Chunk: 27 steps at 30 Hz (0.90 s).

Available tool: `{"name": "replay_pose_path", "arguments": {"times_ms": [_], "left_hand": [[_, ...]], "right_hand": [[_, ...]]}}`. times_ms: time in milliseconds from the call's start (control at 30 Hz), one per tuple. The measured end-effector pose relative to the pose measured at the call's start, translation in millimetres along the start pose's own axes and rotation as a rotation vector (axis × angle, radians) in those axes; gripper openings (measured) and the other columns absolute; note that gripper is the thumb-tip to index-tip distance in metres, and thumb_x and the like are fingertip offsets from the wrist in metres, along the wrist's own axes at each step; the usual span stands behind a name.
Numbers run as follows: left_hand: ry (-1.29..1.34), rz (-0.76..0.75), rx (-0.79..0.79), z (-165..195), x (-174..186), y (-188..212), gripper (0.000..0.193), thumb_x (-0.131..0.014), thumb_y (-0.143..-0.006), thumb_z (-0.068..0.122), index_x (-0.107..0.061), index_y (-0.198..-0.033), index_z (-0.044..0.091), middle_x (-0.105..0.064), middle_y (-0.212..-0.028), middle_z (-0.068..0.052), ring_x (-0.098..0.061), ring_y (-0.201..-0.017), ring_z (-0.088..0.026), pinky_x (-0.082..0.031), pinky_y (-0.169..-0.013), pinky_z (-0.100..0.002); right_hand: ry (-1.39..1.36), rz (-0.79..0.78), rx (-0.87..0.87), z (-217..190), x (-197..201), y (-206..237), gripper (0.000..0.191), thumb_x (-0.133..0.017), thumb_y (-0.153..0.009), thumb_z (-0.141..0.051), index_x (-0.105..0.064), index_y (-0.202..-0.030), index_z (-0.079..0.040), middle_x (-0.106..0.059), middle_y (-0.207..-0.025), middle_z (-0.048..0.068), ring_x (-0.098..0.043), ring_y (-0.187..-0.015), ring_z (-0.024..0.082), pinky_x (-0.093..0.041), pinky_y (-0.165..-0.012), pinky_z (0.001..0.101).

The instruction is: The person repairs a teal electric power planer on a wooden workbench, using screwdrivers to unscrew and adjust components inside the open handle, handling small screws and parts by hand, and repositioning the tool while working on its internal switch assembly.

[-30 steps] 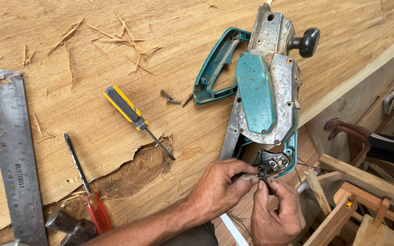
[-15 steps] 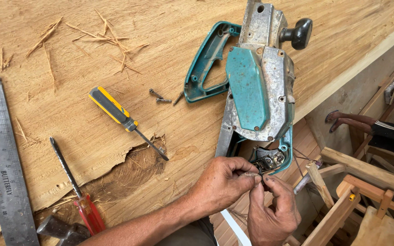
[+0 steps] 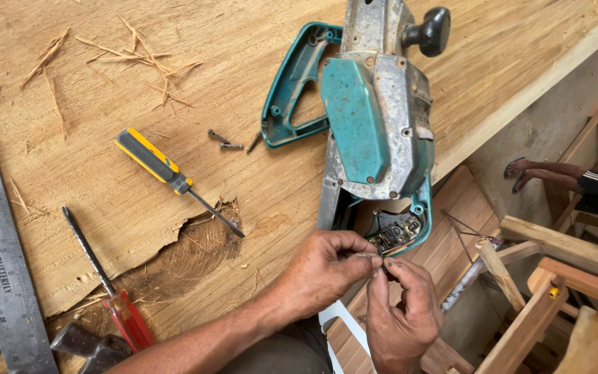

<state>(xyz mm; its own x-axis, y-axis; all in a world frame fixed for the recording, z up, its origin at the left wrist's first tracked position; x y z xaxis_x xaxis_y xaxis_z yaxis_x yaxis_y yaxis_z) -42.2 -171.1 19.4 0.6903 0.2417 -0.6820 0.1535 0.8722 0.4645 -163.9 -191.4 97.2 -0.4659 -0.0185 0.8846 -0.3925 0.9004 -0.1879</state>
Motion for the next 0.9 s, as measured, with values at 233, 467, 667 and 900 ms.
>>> {"name": "replay_pose_path", "arguments": {"times_ms": [233, 467, 667, 900], "left_hand": [[0.112, 0.017, -0.031, -5, 3, 1, 0.016, -0.073, -0.091, 0.012, -0.075, -0.101, -0.001, -0.075, -0.089, -0.002, -0.067, -0.082, -0.007, -0.057, -0.075, -0.024], [0.073, 0.067, -0.021, 2, -1, 7, 0.015, -0.073, -0.091, 0.011, -0.076, -0.099, -0.002, -0.073, -0.083, -0.002, -0.061, -0.073, -0.005, -0.051, -0.064, -0.023], [-0.006, 0.127, 0.024, 16, 6, 14, 0.014, -0.071, -0.092, 0.013, -0.075, -0.096, 0.001, -0.070, -0.077, 0.000, -0.058, -0.066, -0.005, -0.049, -0.058, -0.023], [0.113, 0.174, -0.026, 6, 21, 30, 0.009, -0.070, -0.093, 0.010, -0.071, -0.096, 0.002, -0.068, -0.079, 0.003, -0.055, -0.064, -0.002, -0.044, -0.055, -0.020]], "right_hand": [[-0.108, 0.039, 0.035, -2, -3, 1, 0.028, -0.077, -0.086, 0.009, -0.064, -0.110, 0.001, -0.071, -0.106, 0.015, -0.072, -0.096, 0.021, -0.058, -0.081, 0.0294], [-0.161, 0.023, 0.058, -3, 2, -4, 0.029, -0.077, -0.084, 0.010, -0.063, -0.108, 0.000, -0.071, -0.104, 0.014, -0.073, -0.095, 0.023, -0.059, -0.081, 0.0311], [-0.274, 0.012, 0.082, -6, -6, -8, 0.028, -0.076, -0.085, 0.010, -0.063, -0.108, 0.000, -0.071, -0.103, 0.013, -0.073, -0.091, 0.021, -0.060, -0.078, 0.0300], [-0.329, 0.005, 0.184, -14, -20, -5, 0.030, -0.077, -0.082, 0.009, -0.065, -0.108, 0.000, -0.071, -0.102, 0.015, -0.073, -0.093, 0.024, -0.061, -0.082, 0.0326]]}}
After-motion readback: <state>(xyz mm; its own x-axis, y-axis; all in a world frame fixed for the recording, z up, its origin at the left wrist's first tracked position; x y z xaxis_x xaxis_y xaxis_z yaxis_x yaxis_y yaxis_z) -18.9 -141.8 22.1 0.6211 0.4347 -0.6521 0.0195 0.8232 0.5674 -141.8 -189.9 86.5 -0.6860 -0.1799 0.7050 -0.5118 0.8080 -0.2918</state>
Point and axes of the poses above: each hand's wrist, its own y-axis away from the middle knuckle, its own x-axis out of the back of the hand, z = x × y, the point moved 1 cm from there along -y, towards the middle knuckle
